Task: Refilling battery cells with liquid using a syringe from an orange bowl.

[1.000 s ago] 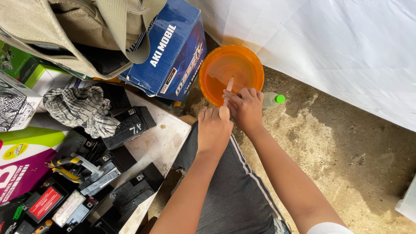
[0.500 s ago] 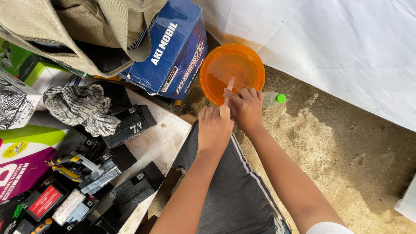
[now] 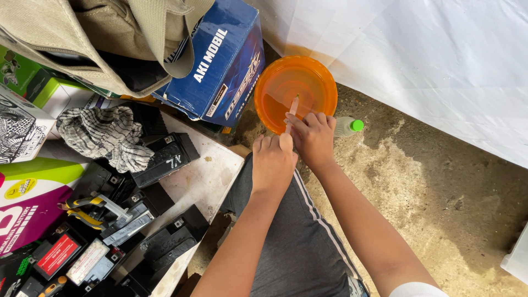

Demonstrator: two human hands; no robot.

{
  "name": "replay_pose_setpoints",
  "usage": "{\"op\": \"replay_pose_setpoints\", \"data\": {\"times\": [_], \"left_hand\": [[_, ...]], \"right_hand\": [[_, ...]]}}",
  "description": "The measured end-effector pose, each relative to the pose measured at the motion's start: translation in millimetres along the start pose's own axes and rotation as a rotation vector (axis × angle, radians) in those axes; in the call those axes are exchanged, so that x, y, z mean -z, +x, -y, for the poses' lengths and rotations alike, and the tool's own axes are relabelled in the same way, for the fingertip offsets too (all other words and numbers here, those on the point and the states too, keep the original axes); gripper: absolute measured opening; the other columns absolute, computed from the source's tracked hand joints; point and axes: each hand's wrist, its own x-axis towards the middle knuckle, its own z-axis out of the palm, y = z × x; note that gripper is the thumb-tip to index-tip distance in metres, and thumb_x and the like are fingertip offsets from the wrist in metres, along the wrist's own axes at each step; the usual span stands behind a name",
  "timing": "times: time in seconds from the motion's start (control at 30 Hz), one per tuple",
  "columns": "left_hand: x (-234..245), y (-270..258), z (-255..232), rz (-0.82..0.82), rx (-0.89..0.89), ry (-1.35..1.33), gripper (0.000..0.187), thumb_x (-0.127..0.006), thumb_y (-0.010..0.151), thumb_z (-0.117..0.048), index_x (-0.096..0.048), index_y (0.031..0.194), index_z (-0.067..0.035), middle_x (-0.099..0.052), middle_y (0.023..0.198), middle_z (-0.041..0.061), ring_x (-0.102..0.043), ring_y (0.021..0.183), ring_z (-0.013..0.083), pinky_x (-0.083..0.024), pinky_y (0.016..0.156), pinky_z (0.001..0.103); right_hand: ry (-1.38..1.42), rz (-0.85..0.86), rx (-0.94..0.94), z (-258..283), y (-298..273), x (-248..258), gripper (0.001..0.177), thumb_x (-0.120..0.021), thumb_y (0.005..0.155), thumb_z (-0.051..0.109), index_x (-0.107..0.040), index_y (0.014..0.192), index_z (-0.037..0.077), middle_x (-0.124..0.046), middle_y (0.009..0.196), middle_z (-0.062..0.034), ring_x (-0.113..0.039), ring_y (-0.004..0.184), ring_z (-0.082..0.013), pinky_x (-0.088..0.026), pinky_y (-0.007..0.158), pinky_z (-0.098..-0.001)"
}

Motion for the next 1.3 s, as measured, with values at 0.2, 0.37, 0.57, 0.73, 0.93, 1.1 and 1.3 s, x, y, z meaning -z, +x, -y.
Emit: {"op": "replay_pose_setpoints", "data": {"times": [0.2, 0.37, 0.57, 0.73, 0.93, 1.1, 1.3], "left_hand": [[-3.7, -1.3, 0.3, 0.005, 0.002, 0.004, 0.034, -0.067, 0.086, -0.008, -0.045, 0.112, -0.006, -0.056, 0.075, 0.003, -0.064, 0.078, 0.0229, -0.052, 0.097, 0.048], [-4.2, -1.7, 0.3, 0.011, 0.007, 0.011, 0.031, -0.067, 0.086, -0.009, -0.048, 0.11, -0.006, -0.055, 0.074, 0.002, -0.065, 0.078, 0.0232, -0.052, 0.097, 0.048], [-2.7, -1.0, 0.0, 0.015, 0.005, 0.02, 0.032, -0.069, 0.086, -0.011, -0.048, 0.11, -0.006, -0.056, 0.074, 0.003, -0.065, 0.078, 0.0229, -0.052, 0.097, 0.048], [-0.6, -0.7, 0.3, 0.01, 0.003, 0.016, 0.031, -0.067, 0.087, -0.011, -0.047, 0.111, -0.006, -0.056, 0.074, 0.003, -0.065, 0.078, 0.0227, -0.052, 0.096, 0.047], [-3.8, -1.9, 1.3, 0.014, 0.003, 0.021, 0.032, -0.066, 0.088, -0.011, -0.045, 0.111, -0.007, -0.055, 0.074, 0.002, -0.064, 0.078, 0.0218, -0.052, 0.095, 0.047], [-1.0, -0.8, 0.6, -0.001, 0.003, 0.019, 0.033, -0.068, 0.087, -0.01, -0.046, 0.111, -0.007, -0.056, 0.074, 0.003, -0.064, 0.076, 0.022, -0.053, 0.092, 0.047], [0.7, -1.6, 0.6, -0.029, 0.018, 0.028, 0.032, -0.067, 0.087, -0.009, -0.044, 0.108, -0.01, -0.055, 0.073, 0.002, -0.064, 0.075, 0.0218, -0.054, 0.092, 0.046]], "right_hand": [[-0.001, -0.009, 0.0, 0.4, 0.5, 0.3, 0.028, -0.079, 0.085, 0.027, -0.079, 0.113, 0.03, -0.051, 0.078, 0.001, -0.053, 0.081, -0.0201, -0.039, 0.085, -0.0362], [-0.009, -0.004, 0.001, -1.2, -1.3, -2.1, 0.03, -0.078, 0.084, 0.027, -0.079, 0.113, 0.032, -0.05, 0.077, 0.0012, -0.053, 0.081, -0.0202, -0.039, 0.085, -0.0364], [-0.001, 0.014, -0.004, -0.7, -1.2, -0.9, 0.031, -0.079, 0.083, 0.027, -0.079, 0.114, 0.03, -0.051, 0.077, 0.0008, -0.054, 0.081, -0.0209, -0.04, 0.086, -0.0375], [-0.003, 0.01, -0.001, 0.3, -0.8, -0.4, 0.03, -0.079, 0.083, 0.027, -0.079, 0.113, 0.03, -0.051, 0.077, 0.0006, -0.054, 0.08, -0.0208, -0.04, 0.085, -0.0377], [-0.012, -0.016, 0.004, 0.0, -1.2, -2.1, 0.028, -0.079, 0.084, 0.026, -0.079, 0.112, 0.03, -0.051, 0.077, 0.0012, -0.053, 0.081, -0.0201, -0.039, 0.085, -0.0368], [-0.009, -0.041, 0.021, -0.8, -1.1, -3.6, 0.027, -0.079, 0.084, 0.026, -0.08, 0.11, 0.03, -0.051, 0.075, 0.0009, -0.053, 0.078, -0.0203, -0.04, 0.083, -0.0362], [-0.012, -0.05, 0.039, -2.3, -2.1, -5.7, 0.027, -0.08, 0.083, 0.026, -0.08, 0.11, 0.03, -0.052, 0.076, 0.0008, -0.054, 0.079, -0.0204, -0.04, 0.083, -0.0365]]}}
